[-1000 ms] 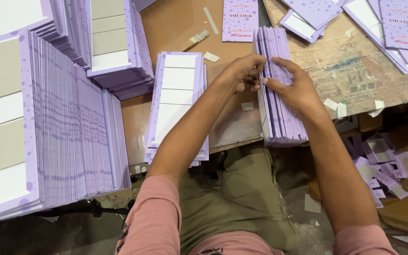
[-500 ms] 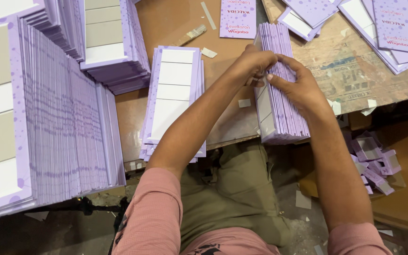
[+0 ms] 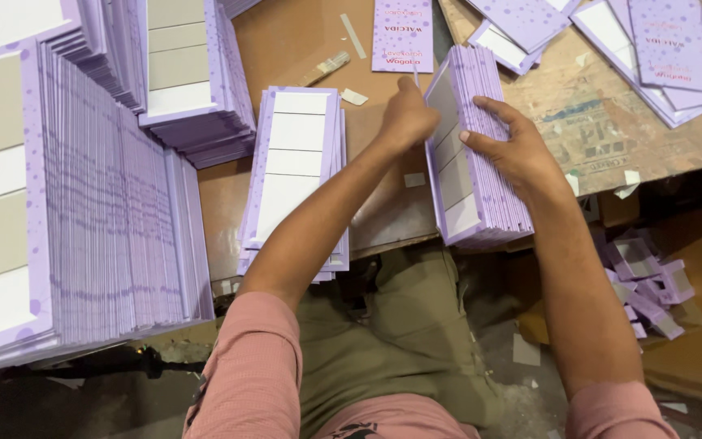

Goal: The person repeatedly picks up small stacks of purple-bordered paper sheets from a table and places them onto a growing pile. The person handles the sheets by hand, aligning them before stacking. The task continues throughout the clip with no visible final destination shown.

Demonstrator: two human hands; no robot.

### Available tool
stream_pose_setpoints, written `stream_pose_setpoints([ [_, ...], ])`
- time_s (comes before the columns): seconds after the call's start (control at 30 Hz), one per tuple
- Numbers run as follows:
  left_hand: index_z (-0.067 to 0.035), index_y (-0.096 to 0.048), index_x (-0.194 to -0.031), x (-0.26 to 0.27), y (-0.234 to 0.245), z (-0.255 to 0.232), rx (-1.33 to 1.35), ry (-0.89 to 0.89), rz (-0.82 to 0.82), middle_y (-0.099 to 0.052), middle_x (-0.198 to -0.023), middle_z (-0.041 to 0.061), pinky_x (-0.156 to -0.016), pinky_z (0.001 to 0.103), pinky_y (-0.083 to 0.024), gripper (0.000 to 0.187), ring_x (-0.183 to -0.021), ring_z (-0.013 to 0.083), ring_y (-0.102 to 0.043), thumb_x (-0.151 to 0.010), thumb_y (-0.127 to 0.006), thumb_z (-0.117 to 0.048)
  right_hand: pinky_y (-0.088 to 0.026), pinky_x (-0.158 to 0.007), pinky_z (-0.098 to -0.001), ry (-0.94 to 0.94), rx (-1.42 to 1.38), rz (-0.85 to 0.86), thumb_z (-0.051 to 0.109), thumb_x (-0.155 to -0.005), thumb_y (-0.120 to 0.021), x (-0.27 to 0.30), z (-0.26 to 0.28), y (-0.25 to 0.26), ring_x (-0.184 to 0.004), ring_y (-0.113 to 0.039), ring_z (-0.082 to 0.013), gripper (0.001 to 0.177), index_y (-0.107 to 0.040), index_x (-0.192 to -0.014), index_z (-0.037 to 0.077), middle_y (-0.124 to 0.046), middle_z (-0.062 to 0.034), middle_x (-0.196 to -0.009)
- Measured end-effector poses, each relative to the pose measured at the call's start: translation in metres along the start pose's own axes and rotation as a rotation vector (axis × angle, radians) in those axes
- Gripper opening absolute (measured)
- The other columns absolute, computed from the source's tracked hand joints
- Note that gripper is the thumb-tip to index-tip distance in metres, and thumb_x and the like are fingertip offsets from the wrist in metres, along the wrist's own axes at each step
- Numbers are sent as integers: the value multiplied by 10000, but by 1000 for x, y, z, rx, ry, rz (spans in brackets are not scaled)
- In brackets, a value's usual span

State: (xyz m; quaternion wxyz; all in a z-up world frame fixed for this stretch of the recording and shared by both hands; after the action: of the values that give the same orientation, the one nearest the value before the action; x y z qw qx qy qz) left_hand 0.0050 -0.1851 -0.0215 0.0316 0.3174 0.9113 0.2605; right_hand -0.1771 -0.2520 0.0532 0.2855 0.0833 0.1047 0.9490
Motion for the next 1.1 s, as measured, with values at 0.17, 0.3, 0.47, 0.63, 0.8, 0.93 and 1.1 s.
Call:
stream_pose_setpoints([
  [0.17, 88, -663, -950, 0, 39, -15, 53, 102, 5, -766, -908, 254, -605, 442, -607, 254, -757, 360, -808, -775, -591, -82, -584, -910, -273, 23, 41, 17, 116, -884, -768, -4, -6, -4, -1110, -670, -204, 599, -568, -1445, 53, -635, -216, -1380],
  [0.3, 17, -671, -947, 12, 88, -51, 83, -94, -170, -740, -894, 193, -655, 448, -599, 281, -753, 317, -750, -705, -678, -127, -564, -966, -278, 147, 110, 26, 104, -923, -776, -7, -5, -4, -1207, -631, -205, 572, -567, -1448, 14, -574, -214, -1441],
  [0.47, 4, -691, -951, 66, 176, -77, -24, -618, -344, -729, -850, 173, -718, 406, -560, 247, -786, 306, -722, -776, -760, -157, -610, -823, -290, -88, 11, -7, 97, -878, -730, -4, -12, -1, -1002, -703, -217, 600, -554, -1451, 73, -656, -200, -1323],
  [0.63, 32, -581, -892, 159, 233, -47, -428, -783, -500, -619, -873, 197, -743, 491, -476, 123, -836, 410, -622, -849, -683, 87, -603, -878, -266, 18, 24, 22, 101, -909, -745, -2, -4, -2, -1065, -692, -199, 585, -554, -1459, 42, -642, -205, -1354],
  [0.8, 40, -684, -997, 229, 229, 6, -544, -816, -746, -707, -1074, 191, -874, 433, -588, 206, -1008, 369, -697, -828, -626, 141, -555, -991, -283, 73, 152, 8, 130, -935, -769, 0, 0, -3, -1228, -627, -211, 585, -558, -1474, 45, -547, -202, -1457],
  [0.93, 14, -708, -982, 250, 218, 58, -652, -651, -713, -736, -1138, 151, -908, 357, -631, 120, -1082, 275, -732, -964, -643, 114, -554, -993, -301, 1, 111, 5, 165, -908, -751, 4, 2, -7, -1217, -640, -238, 596, -558, -1465, 78, -587, -214, -1451],
  [1.1, 3, -676, -974, 262, 214, 83, -814, -492, -472, -723, -1217, 165, -882, 397, -602, 89, -1100, 311, -712, -913, -644, 59, -535, -1011, -300, 1, 186, -3, 169, -928, -747, 6, 8, -11, -1258, -610, -248, 589, -541, -1472, 79, -531, -206, -1481],
])
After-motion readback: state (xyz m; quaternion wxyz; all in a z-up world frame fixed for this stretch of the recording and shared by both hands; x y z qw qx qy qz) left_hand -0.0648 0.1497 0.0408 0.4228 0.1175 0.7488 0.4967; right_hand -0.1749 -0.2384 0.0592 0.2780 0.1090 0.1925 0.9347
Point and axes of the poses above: each hand's wrist, its own x-axis away from the middle knuckle, its own y-axis out of the back of the hand, z = x × y, the point moved 4 cm from there along -x, towards the middle knuckle
